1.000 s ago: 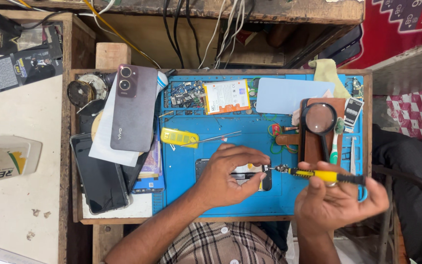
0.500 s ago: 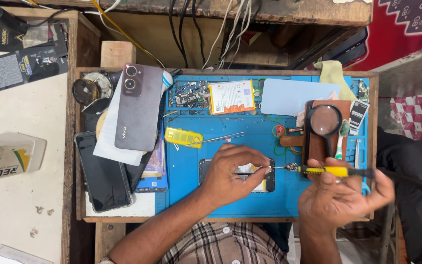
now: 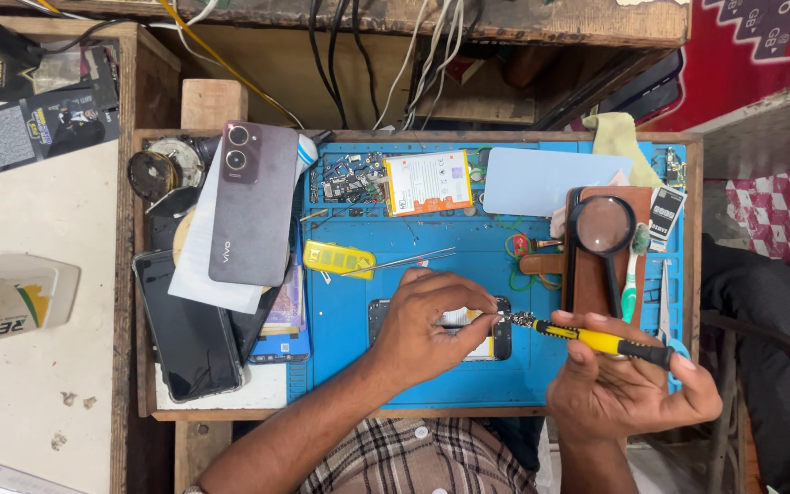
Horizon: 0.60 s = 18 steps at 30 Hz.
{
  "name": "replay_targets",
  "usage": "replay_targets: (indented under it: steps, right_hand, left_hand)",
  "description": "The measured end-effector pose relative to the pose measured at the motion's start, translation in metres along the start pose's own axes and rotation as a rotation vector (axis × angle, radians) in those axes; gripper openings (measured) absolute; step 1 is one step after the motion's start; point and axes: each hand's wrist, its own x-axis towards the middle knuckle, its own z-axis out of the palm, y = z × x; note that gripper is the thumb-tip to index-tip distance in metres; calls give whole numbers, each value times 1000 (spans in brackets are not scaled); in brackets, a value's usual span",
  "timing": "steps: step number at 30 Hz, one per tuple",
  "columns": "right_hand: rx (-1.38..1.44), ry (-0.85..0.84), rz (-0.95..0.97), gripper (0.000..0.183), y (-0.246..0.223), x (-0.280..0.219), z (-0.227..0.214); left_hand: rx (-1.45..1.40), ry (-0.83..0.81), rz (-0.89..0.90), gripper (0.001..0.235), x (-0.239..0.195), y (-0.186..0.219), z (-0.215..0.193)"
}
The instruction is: The person uses a yellow-handled screwdriver to remove and reinsert screws on a disassembled smartphone, then briefly powers on the device to check the screen. They continue adjusting internal components and handling the phone casing and a blue plastic tray on a cluttered workbench.
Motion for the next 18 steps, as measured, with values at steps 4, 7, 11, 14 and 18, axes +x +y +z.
replay_targets:
  steps: [4, 7, 11, 14, 18]
  right_hand:
    - [-29, -55, -30, 59, -4, 3, -1]
    - [-96, -135, -110, 59, -7, 5, -3]
    - [-76, -177, -98, 57, -8, 3, -4]
    - [-37, -81, -43, 55, -5, 4, -2]
    - [25, 1, 8, 57, -3, 2, -4]
  left_hand:
    - [-4, -5, 4, 9, 0, 1, 0]
    - [7, 4, 15, 9, 1, 3, 0]
    - [23, -15, 35, 8, -1, 4, 0]
    - [-14, -21, 7, 8, 2, 5, -1]
    - [-56, -32, -24, 9, 3, 4, -2]
